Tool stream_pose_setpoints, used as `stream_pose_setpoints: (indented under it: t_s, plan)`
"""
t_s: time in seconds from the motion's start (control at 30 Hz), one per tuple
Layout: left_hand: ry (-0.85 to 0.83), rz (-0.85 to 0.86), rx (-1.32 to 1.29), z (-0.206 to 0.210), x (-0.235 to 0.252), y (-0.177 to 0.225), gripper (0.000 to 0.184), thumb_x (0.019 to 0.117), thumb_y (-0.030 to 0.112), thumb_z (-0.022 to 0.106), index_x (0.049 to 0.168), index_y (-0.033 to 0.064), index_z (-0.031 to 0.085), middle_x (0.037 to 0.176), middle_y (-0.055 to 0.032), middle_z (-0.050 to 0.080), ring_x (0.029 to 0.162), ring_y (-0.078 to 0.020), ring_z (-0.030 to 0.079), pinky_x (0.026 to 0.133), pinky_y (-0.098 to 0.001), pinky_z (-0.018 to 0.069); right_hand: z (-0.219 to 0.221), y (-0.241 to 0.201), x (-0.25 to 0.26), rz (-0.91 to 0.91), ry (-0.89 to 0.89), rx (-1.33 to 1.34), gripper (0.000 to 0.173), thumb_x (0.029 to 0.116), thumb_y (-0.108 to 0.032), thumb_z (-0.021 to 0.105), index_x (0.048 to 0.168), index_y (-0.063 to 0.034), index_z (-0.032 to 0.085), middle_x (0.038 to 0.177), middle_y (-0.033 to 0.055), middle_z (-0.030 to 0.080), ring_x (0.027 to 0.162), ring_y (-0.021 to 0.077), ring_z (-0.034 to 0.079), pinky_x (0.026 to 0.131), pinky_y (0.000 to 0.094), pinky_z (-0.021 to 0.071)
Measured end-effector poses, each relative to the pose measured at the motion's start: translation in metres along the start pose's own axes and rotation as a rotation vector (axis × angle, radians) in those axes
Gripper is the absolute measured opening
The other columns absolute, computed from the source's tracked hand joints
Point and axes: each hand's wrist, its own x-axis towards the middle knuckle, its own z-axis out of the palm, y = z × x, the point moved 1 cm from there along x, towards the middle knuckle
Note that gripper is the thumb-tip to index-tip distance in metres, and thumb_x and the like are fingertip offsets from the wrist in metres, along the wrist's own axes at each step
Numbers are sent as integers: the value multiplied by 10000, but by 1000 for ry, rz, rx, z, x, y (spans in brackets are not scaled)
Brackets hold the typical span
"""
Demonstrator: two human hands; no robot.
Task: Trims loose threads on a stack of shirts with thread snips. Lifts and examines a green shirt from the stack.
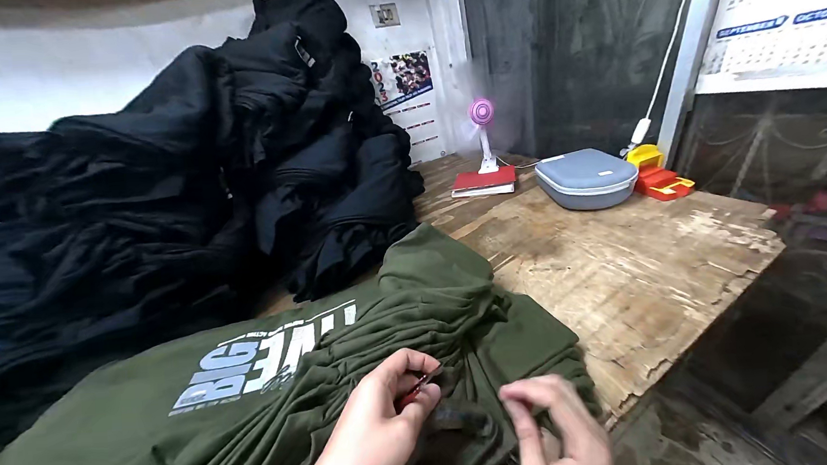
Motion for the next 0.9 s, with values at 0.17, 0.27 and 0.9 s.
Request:
stream_pose_setpoints:
  t_s: [0.17, 0.27, 0.9]
  plan:
    - [-8, -56, -42, -2, 5, 1, 242, 907, 113, 683, 1141, 168, 658, 786, 29, 715, 640, -88, 654, 598, -258, 542, 6, -20, 3, -167, -167, -345, 221, 879, -351, 776, 1056, -221, 750, 1084, 32, 691, 1070, 187, 629, 972, 397, 477]
    - [-24, -47, -69, -3, 2, 2, 260, 889, 106, 687, 1142, 159, 653, 792, 32, 710, 634, -80, 641, 578, -247, 520, 14, -9, 2, -229, -115, -434, 117, 960, -299, 698, 954, -269, 810, 882, -61, 726, 896, 119, 647, 966, 433, 426]
    - [225, 501, 604, 11, -41, 30, 162, 980, 288, 683, 1051, 189, 790, 936, -9, 738, 909, -214, 684, 795, -426, 538, -34, 5, 5, -210, -361, 166, 134, 917, -271, 790, 879, -144, 779, 833, -2, 704, 890, 129, 649, 924, 337, 501]
